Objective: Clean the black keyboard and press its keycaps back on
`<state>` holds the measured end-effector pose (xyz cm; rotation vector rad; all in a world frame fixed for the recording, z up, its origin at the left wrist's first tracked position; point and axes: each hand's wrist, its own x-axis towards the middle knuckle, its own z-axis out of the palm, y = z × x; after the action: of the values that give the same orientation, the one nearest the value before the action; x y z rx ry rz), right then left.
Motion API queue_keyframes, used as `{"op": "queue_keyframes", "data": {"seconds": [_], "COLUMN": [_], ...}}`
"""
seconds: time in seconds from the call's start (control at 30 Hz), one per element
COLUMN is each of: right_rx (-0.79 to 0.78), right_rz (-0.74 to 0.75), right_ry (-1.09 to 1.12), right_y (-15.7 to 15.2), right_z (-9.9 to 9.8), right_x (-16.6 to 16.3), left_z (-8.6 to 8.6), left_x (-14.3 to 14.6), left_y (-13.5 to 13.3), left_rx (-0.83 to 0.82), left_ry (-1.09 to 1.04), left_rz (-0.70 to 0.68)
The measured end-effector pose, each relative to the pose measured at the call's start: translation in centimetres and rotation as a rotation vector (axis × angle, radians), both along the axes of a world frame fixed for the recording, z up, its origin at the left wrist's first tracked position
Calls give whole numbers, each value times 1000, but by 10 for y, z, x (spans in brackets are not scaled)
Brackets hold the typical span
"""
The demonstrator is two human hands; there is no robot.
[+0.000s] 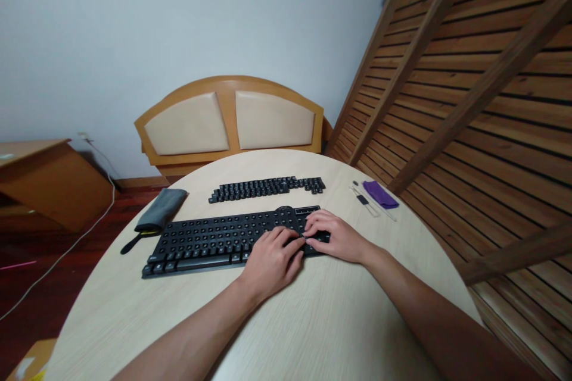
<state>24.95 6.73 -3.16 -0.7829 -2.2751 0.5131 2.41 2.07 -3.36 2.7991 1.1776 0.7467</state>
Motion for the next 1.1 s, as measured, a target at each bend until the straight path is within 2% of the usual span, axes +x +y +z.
{"op": "queue_keyframes", "data": {"seconds": [0.2,0.63,1.1], "right_rx": [-4,5,34], "right_rz": [-19,-62,-46], "right_ry": [-6,-107,-152], "right_y": [-1,-9,-7], "right_z": [0,8,8], "right_x": [-2,-6,-4], "left_z": [0,1,2], "left_x": [-2,-2,-3], "left_y": [4,6,5], "left_rx": [-31,-124,-112], "left_ry": [-17,-91,-104], "left_rz": [-36,-23,-30]}}
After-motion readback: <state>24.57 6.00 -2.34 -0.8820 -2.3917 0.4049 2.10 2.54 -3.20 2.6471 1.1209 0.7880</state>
